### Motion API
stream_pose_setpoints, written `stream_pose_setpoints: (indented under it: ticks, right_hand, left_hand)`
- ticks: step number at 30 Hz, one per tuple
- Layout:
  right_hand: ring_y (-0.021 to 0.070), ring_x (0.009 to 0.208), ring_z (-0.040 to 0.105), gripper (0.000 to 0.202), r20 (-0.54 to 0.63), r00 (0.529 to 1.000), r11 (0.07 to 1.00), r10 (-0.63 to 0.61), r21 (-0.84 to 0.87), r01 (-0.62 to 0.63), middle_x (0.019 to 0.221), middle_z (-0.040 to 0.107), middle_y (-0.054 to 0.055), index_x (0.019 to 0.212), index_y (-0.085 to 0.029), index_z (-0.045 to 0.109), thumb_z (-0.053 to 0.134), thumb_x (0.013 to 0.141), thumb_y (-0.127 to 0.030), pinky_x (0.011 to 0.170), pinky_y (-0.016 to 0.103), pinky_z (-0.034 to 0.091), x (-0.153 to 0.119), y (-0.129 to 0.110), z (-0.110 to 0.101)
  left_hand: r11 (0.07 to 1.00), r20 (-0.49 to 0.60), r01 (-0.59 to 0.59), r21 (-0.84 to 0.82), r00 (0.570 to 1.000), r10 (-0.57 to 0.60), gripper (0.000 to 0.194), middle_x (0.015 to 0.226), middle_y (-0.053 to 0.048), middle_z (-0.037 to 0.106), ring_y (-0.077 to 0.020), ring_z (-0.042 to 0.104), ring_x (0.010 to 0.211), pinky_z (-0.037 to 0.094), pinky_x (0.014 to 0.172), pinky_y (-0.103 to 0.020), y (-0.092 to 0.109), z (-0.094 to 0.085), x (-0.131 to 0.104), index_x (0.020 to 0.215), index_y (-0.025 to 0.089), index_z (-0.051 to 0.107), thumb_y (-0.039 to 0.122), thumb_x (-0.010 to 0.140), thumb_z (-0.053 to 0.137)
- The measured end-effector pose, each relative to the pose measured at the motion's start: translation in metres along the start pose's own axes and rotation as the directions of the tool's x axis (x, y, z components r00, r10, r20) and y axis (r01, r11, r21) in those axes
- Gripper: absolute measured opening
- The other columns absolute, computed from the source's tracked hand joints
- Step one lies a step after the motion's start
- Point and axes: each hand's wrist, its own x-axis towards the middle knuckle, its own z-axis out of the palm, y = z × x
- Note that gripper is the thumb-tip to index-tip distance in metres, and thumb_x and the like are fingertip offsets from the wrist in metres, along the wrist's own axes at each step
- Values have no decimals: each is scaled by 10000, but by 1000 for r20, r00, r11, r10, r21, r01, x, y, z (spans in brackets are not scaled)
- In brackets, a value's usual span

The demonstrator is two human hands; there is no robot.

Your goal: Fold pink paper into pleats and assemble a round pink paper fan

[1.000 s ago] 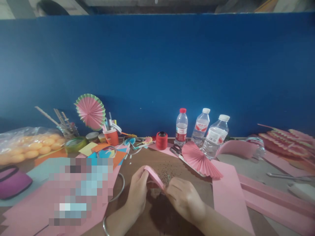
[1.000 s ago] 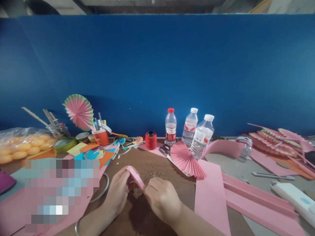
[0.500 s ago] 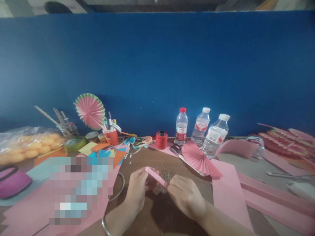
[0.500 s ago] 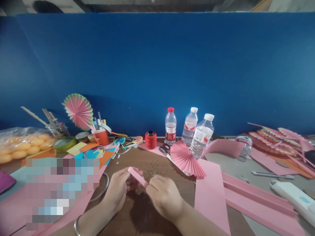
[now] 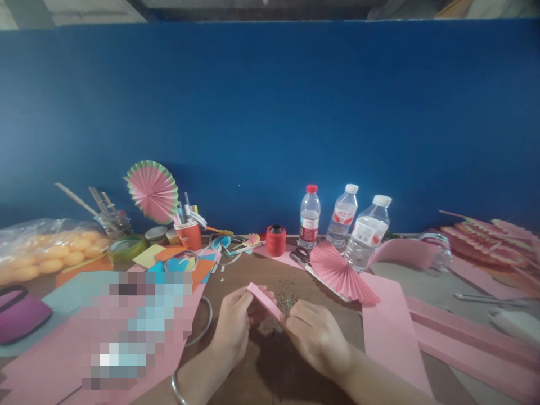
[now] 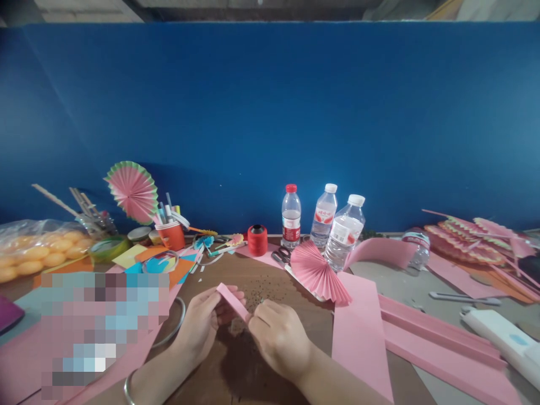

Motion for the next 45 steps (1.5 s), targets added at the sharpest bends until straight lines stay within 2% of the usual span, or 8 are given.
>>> stream_pose_setpoints:
  ticks: [9, 15, 20, 27, 33, 37, 40, 45]
  right_hand:
    - [138, 575, 379, 320, 55, 998, 999, -22, -30, 24, 597, 465, 18, 585, -169, 466, 375, 887, -118, 523, 283, 231, -7, 2, 4]
    - [117, 537, 399, 324, -65, 976, 974, 206, 108, -199, 562, 437, -2, 558, -171, 480, 405, 869, -117, 515, 245, 273, -6, 6, 11]
    - [101, 521, 426, 291, -80, 942, 922, 325, 248, -297, 565, 437, -19, 550, -169, 483, 490, 841, -174, 507, 219, 296, -7, 16, 15]
    - [110, 542, 452, 292, -27, 942, 915, 336, 248, -319, 559, 456, -18, 576, -167, 559, 503, 855, -234, 525, 222, 316, -11, 27, 15]
    - [109, 531, 457, 291, -7, 934, 888, 358, 312, -338, 552, 478, -18, 563, -165, 558, 531, 839, -254, 516, 223, 321, -8, 32, 11]
    - [106, 530, 460, 281, 27, 936, 865, 352, 372, -336, 553, 492, -18, 543, -163, 537, 571, 810, -244, 511, 221, 315, -7, 30, 9]
    - [109, 539, 477, 244, 79, 929, 842, 361, 401, -361, 559, 511, -16, 553, -162, 564, 600, 784, -232, 512, 221, 317, -7, 30, 10]
    - [122, 537, 487, 245, 58, 836, 715, 546, 488, -501, 543, 541, -15, 530, -160, 557, 689, 694, -285, 515, 228, 351, -7, 45, 10]
  left_hand:
    - [978, -65, -23, 205, 997, 37, 278, 729, -90, 700, -196, 651, 659, 486, 537, -258, -3, 0, 1, 825, 113, 649, 365, 726, 590]
    - [959, 5, -48, 281, 999, 49, 155, 660, -18, 629, -157, 594, 583, 482, 455, -238, 1, -2, 2, 818, 154, 598, 248, 704, 549]
    - [939, 50, -50, 340, 998, 35, 97, 582, 30, 547, -110, 528, 506, 432, 379, -171, 6, -5, 8, 711, 170, 564, 151, 622, 530]
    - [827, 65, -43, 561, 998, 7, 142, 452, 32, 529, -81, 460, 311, 282, 281, -131, 2, -12, 14, 717, 153, 592, 174, 645, 472]
    - [881, 32, -1, 473, 999, -16, 139, 535, 14, 555, -95, 499, 361, 355, 311, -162, 4, -9, 11, 736, 154, 568, 183, 648, 464]
    - [839, 78, -114, 532, 993, 85, 254, 683, 3, 597, -107, 521, 415, 362, 311, -173, 8, -5, 7, 804, 193, 535, 113, 597, 409]
    - [808, 185, -267, 525, 963, 198, 271, 751, 0, 605, -120, 562, 535, 441, 439, -203, 11, -5, 4, 759, 196, 535, 69, 569, 391]
    - [722, 311, -423, 548, 904, 294, 144, 768, -13, 607, -159, 578, 711, 452, 633, -237, 18, -6, 0, 813, 190, 571, 131, 715, 483]
